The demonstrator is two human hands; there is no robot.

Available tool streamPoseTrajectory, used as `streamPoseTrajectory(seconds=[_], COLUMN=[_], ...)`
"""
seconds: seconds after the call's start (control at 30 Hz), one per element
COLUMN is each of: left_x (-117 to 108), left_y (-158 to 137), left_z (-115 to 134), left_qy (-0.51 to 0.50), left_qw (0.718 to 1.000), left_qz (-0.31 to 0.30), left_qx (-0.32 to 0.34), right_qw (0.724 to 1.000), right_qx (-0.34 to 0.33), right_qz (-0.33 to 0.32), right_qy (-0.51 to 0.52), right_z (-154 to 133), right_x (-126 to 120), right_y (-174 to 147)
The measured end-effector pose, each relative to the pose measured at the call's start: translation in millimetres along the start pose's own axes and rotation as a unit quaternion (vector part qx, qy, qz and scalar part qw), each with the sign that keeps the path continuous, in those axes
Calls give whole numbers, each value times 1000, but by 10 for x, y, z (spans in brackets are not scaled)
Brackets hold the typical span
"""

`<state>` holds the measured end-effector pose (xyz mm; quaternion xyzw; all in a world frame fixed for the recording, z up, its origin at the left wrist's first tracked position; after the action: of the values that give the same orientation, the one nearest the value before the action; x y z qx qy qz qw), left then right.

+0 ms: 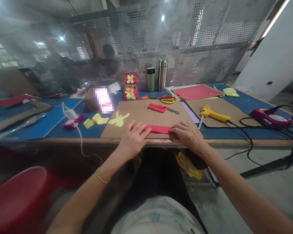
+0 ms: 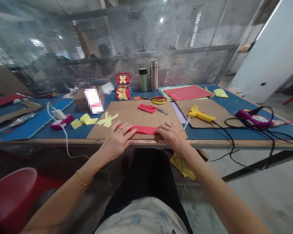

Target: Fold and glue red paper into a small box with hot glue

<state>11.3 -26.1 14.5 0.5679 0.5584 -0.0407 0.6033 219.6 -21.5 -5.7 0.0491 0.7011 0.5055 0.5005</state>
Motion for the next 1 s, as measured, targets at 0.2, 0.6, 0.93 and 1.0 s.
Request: streamPoseTrajectory(seconds=[0.2, 0.6, 0.93, 1.0], left_x=[185, 287, 280, 315], left_y=[-178, -13, 83, 92], left_z=[-52, -17, 113, 144], left_qy=[-46, -23, -88, -103], left_qw=[998, 995, 994, 993], left_qz=[-32, -58, -38, -31], left_qx=[-39, -82, -54, -48], right_qw=[997, 995, 995, 994], right_qx=[45, 92, 91, 101], right_qz=[47, 28, 26, 27], right_qy=[46, 17, -33, -30], right_z=[20, 4, 29, 39], right_x=[-58, -68, -38, -33], right_y=[-11, 4, 23, 19])
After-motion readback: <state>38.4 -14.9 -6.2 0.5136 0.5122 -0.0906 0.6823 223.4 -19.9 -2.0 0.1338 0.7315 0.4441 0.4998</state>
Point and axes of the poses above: each hand's wrist, its own y-axis towards the middle knuckle, its own x-axis out of the palm, z = x × y, the point moved 7 cm from there along y, towards the middle knuckle, and after that the axes turned 13 degrees about z, right-handed, at the moved point
